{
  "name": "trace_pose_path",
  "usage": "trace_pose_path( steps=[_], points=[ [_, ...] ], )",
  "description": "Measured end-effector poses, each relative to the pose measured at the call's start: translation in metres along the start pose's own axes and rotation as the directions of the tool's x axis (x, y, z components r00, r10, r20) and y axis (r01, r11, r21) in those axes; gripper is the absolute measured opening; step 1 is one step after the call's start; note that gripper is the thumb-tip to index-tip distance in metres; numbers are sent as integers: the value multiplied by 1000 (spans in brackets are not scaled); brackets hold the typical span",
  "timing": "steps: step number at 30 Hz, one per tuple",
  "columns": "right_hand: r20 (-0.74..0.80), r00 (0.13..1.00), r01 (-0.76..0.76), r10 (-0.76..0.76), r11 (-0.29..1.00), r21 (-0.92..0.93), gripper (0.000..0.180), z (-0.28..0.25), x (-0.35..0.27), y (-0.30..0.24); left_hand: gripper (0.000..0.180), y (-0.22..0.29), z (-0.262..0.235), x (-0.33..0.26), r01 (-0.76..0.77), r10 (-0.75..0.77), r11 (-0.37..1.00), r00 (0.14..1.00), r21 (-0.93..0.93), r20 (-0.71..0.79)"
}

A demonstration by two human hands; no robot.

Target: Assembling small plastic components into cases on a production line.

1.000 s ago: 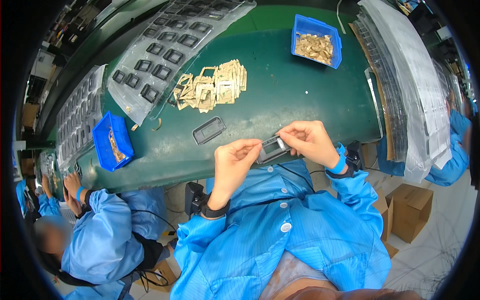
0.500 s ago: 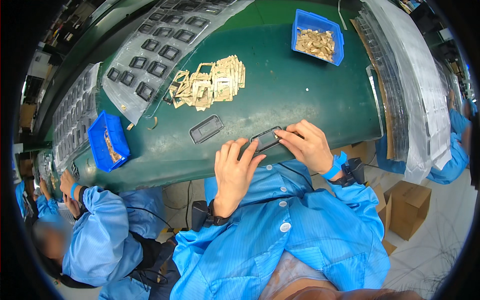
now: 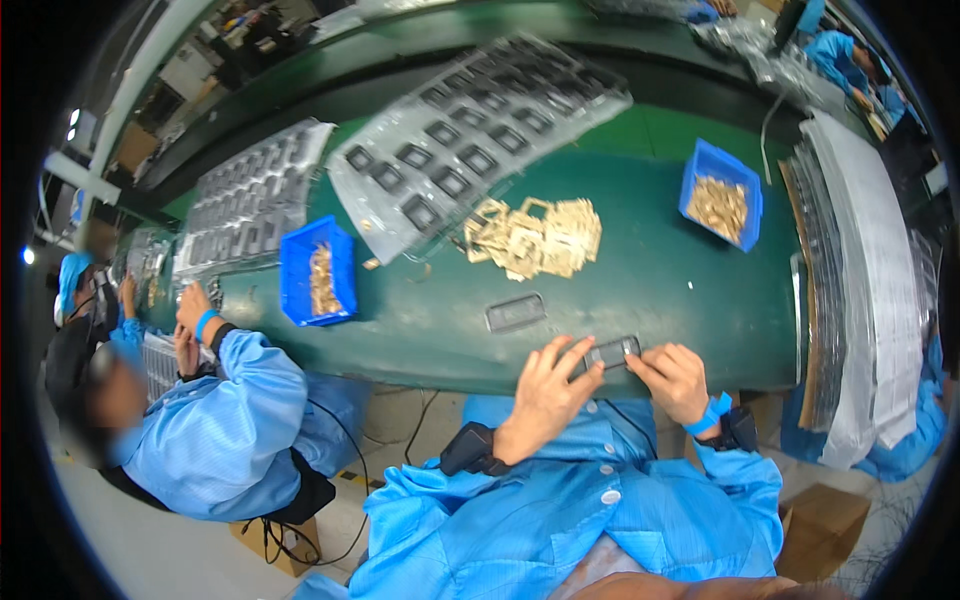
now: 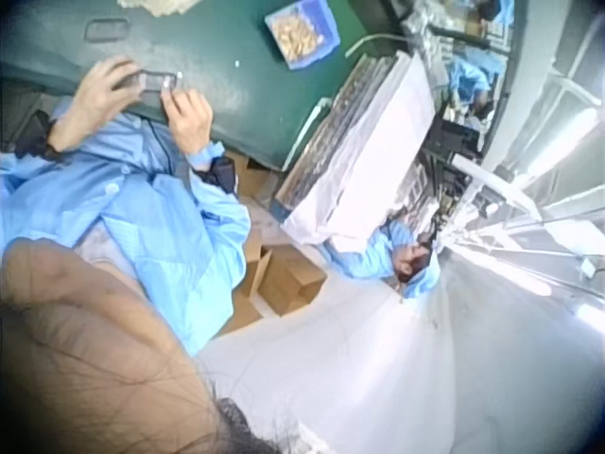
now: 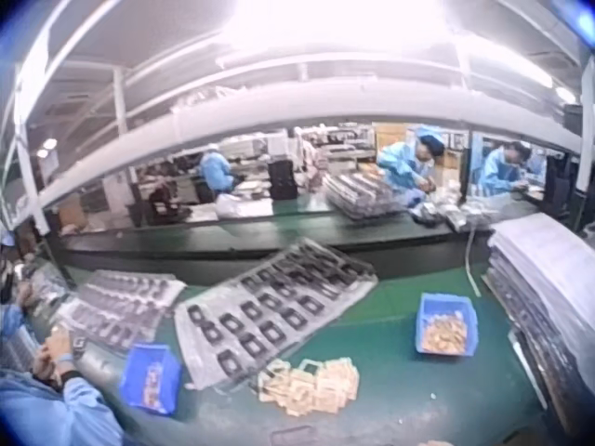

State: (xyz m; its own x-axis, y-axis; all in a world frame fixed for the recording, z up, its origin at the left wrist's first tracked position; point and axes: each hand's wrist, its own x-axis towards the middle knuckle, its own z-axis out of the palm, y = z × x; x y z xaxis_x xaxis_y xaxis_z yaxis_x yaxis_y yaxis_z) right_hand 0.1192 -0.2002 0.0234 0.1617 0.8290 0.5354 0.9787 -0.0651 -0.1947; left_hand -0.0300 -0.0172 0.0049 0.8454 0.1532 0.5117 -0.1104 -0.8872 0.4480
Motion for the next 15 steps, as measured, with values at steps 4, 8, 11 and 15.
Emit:
trace_pose_path(
  steps=[4,8,11,15],
  points=[
    [77,992,99,-97,995,-26,32,-4,20,3,29,-8,-2,4,-21,20,995,1000,-99,-14],
    [-71,991,-100,110,987,124,33,-5,52,3,35,-25,-24,31,182,-198,932,980,-312,-20],
    [-23,953,-291,301,936,196,37,-9,69,5,39,-79,-63,81,245,-238,969,934,-7,-268],
    [108,934,-357,340,888,290,34,4,76,4,48,-194,-116,128,479,-375,863,820,161,-432]
  ],
)
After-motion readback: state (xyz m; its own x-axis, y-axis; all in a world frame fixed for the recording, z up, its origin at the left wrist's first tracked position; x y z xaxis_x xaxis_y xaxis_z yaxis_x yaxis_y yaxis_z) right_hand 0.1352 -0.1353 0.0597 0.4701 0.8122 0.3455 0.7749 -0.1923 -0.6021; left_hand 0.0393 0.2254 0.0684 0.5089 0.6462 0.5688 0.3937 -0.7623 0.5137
